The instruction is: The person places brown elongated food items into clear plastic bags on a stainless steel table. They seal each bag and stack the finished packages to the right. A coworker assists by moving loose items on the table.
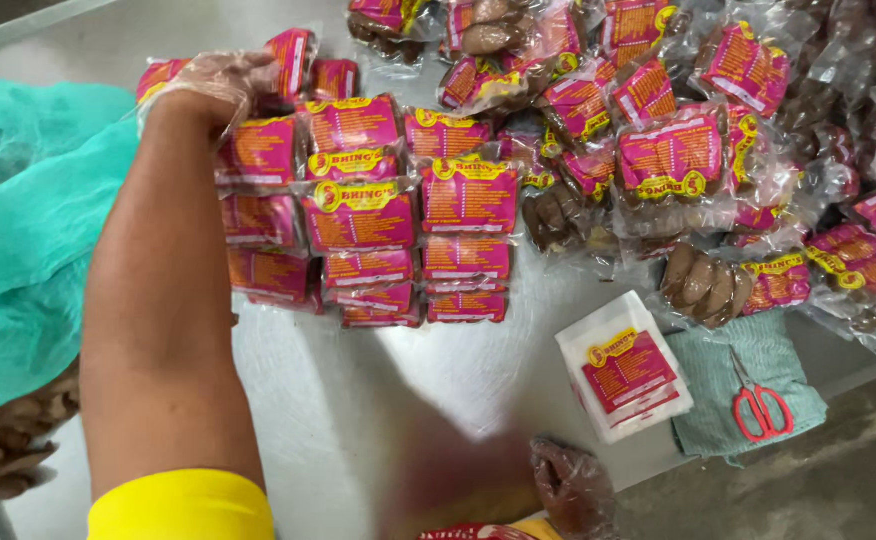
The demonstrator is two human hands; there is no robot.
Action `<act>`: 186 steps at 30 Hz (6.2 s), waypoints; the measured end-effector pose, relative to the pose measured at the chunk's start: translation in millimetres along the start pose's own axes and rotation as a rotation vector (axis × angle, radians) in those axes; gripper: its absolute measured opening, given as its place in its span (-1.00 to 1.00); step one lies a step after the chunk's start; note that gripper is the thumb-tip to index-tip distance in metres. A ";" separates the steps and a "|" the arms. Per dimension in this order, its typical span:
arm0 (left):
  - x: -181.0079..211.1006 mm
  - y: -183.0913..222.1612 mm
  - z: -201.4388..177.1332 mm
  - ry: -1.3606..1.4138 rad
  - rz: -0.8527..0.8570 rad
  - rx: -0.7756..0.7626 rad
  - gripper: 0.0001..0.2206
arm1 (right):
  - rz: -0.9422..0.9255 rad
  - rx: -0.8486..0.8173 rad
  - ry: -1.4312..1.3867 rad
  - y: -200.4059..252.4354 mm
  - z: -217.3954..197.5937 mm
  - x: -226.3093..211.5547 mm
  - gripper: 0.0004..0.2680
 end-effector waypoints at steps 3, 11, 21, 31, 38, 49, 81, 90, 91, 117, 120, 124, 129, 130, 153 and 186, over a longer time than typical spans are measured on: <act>19.2 40.8 -11.0 0.076 -0.229 0.035 -0.17 | 0.025 -0.015 -0.033 -5.5 -6.1 -6.4 -0.84; 248.0 312.9 -51.4 1.104 -0.772 1.063 -0.85 | 0.041 -0.007 -0.167 0.2 -8.9 -8.0 -0.88; 438.0 647.5 48.3 1.057 -1.609 1.009 -0.76 | 0.057 -0.141 -0.139 4.4 14.3 22.9 -0.88; 535.0 512.2 12.2 0.918 -1.949 0.488 -0.56 | -0.041 -0.188 -0.008 4.7 3.3 9.1 -0.90; 526.0 423.6 -11.1 0.823 -1.726 0.690 -0.64 | -0.257 0.040 -0.213 -5.6 -36.9 1.5 -0.75; 538.1 359.8 -62.8 0.919 -1.258 0.868 -0.61 | -0.466 0.048 0.069 -97.2 -90.6 106.6 -0.74; 650.3 17.4 -51.2 2.156 -0.273 0.674 -0.75 | -0.230 -0.215 -0.315 -90.6 -97.6 92.6 -0.69; 605.2 186.6 -106.3 2.861 -0.737 0.703 -0.64 | 0.318 -0.369 -1.714 -86.4 -40.4 15.0 -0.73; 600.3 203.1 -104.5 2.653 -0.885 0.635 -0.63 | 0.271 -0.278 -1.651 -84.3 -27.5 10.7 -0.79; 496.3 352.5 -129.1 0.686 -0.615 0.838 -0.73 | -0.886 0.226 -0.028 -65.2 -77.2 -206.2 -0.78; 480.1 366.4 -145.1 1.356 -0.356 0.941 -0.66 | -0.917 0.070 -0.217 -84.6 -71.6 -210.3 -0.84; 454.8 403.9 -125.2 1.824 -1.123 0.664 -0.80 | -0.733 0.174 -0.200 -110.6 -70.0 -175.9 -0.84; 463.7 425.2 -81.5 1.051 -1.030 0.267 -0.81 | -0.757 0.427 -0.134 -91.9 -48.4 -123.6 -0.79; 473.6 427.2 -76.6 1.002 -0.998 0.207 -0.80 | -0.730 0.285 -0.148 -83.3 -33.2 -117.7 -0.80; 623.1 389.3 -56.0 2.610 -1.023 0.261 -0.63 | -0.706 -0.267 -0.208 -70.1 20.2 -89.0 -0.76; 620.9 220.4 -26.5 1.188 -1.325 0.327 -0.84 | -0.953 -0.176 -0.282 -78.1 24.7 -71.3 -0.74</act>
Point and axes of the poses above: each hand's wrist, its own y-axis away from the middle knuckle, its own z-axis out of the palm, x = y × z, the point moved 2 cm from there along -y, towards the middle knuckle, and after that the axes turned 4 degrees about y, right-handed, at the moved point
